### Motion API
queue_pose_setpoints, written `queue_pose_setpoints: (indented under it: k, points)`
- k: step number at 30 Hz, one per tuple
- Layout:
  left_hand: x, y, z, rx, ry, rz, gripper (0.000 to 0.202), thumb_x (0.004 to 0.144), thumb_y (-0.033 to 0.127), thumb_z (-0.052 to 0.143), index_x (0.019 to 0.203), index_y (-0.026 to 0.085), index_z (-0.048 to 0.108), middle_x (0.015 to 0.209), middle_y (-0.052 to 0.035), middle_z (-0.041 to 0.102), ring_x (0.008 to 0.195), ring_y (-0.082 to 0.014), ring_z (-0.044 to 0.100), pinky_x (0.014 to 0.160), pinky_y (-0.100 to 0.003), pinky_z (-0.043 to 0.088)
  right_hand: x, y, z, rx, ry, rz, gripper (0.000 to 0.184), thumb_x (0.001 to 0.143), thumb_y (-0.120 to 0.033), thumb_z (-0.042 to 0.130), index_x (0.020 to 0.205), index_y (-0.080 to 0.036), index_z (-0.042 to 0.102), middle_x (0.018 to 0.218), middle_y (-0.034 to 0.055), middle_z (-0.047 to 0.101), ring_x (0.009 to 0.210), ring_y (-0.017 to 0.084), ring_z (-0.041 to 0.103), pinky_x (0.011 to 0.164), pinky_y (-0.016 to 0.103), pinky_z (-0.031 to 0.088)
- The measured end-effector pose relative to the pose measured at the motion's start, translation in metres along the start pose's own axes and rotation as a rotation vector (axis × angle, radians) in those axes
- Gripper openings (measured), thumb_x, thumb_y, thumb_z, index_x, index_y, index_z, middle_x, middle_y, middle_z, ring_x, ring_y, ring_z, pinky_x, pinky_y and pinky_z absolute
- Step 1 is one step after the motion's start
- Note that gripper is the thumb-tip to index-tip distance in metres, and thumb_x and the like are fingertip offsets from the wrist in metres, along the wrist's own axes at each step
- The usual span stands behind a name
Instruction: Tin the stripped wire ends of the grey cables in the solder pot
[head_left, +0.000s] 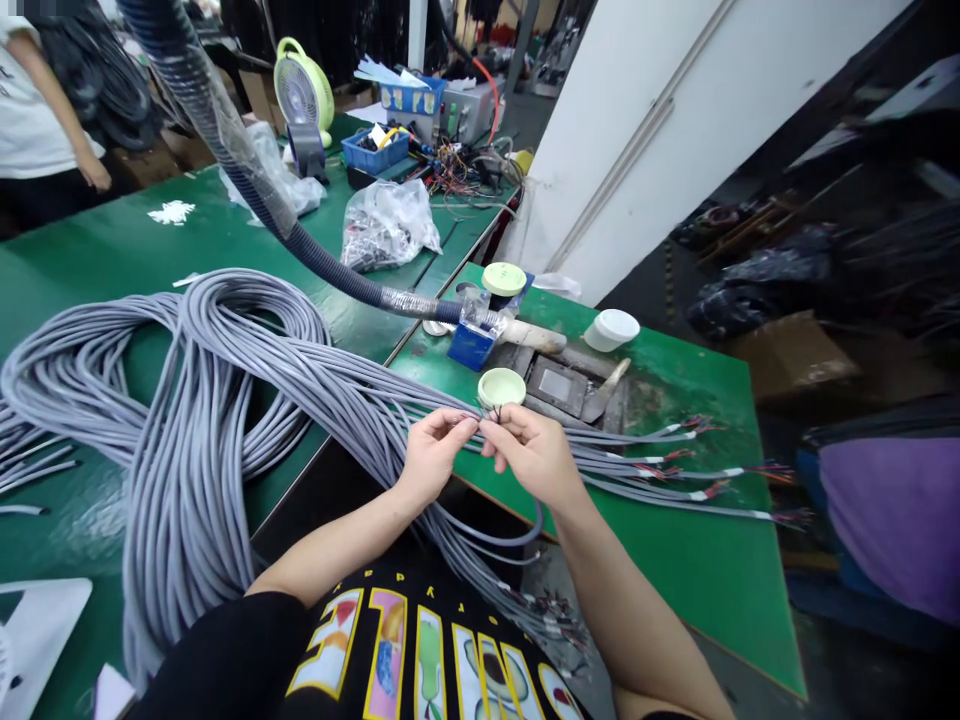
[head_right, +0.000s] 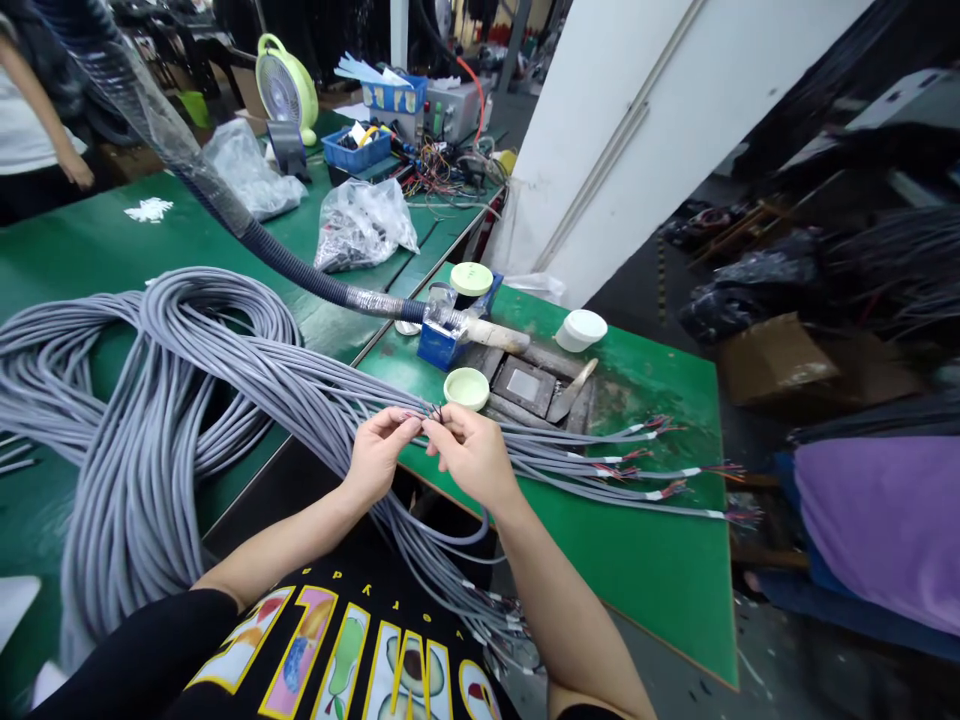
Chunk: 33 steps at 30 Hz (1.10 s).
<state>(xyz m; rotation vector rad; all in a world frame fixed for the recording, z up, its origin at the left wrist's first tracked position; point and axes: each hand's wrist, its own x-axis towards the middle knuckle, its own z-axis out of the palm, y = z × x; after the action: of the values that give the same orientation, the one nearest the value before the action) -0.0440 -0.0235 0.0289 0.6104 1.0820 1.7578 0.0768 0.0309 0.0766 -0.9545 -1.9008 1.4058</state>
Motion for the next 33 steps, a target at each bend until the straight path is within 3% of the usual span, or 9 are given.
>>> queue_pose_setpoints:
  k: [7,12,18,23,33]
  points:
    - [0.000,-0.004,0.000,-0.044,-0.011,-0.064,0.028,0.063,0.037,0.079,0.072,0.015,0.065,0.068,0.0010,0.063,0.067,-0.0105,0.056,0.072,-0.025,0.046,0.002,-0.003,0.001,0.009,0.056,-0.068,0.025,0.085,-0.040,0.059,0.071,-0.019,0.055,0.056,-0.0026,0.057,0.040,0.010,0.050,0.041,0.021,0.039]
    - [0.007,0.004,-0.002,-0.060,-0.074,-0.016,0.034,0.058,0.033,0.083,0.082,0.016,0.065,0.082,-0.0007,0.066,0.079,-0.0119,0.059,0.075,-0.024,0.046,0.004,-0.002,0.003,-0.020,0.043,-0.074,0.026,0.085,-0.041,0.058,0.071,-0.020,0.053,0.055,-0.0025,0.056,0.041,0.011,0.050,0.042,0.021,0.039]
    - [0.008,0.013,0.001,-0.031,-0.017,0.001,0.040,0.055,0.045,0.083,0.070,0.013,0.064,0.067,0.0009,0.063,0.065,-0.0091,0.055,0.068,-0.024,0.045,0.001,-0.002,0.004,-0.106,-0.005,-0.088,0.027,0.087,-0.042,0.055,0.072,-0.020,0.054,0.056,-0.0018,0.057,0.043,0.012,0.052,0.044,0.022,0.041]
    - [0.009,0.006,0.003,-0.095,0.030,-0.048,0.053,0.047,0.055,0.083,0.069,0.011,0.063,0.062,0.0006,0.061,0.058,-0.0082,0.054,0.063,-0.025,0.044,0.007,0.005,0.000,-0.176,-0.014,-0.084,0.030,0.083,-0.048,0.056,0.073,-0.021,0.056,0.057,-0.0002,0.059,0.046,0.014,0.055,0.047,0.024,0.047]
    - [0.012,-0.004,0.002,-0.014,0.028,0.031,0.060,0.046,0.066,0.078,0.068,0.013,0.060,0.060,0.0010,0.058,0.056,-0.0076,0.051,0.061,-0.025,0.041,0.026,0.008,-0.012,-0.350,-0.139,-0.027,0.031,0.075,-0.055,0.053,0.070,-0.025,0.057,0.048,-0.0029,0.055,0.044,0.018,0.057,0.044,0.025,0.048]
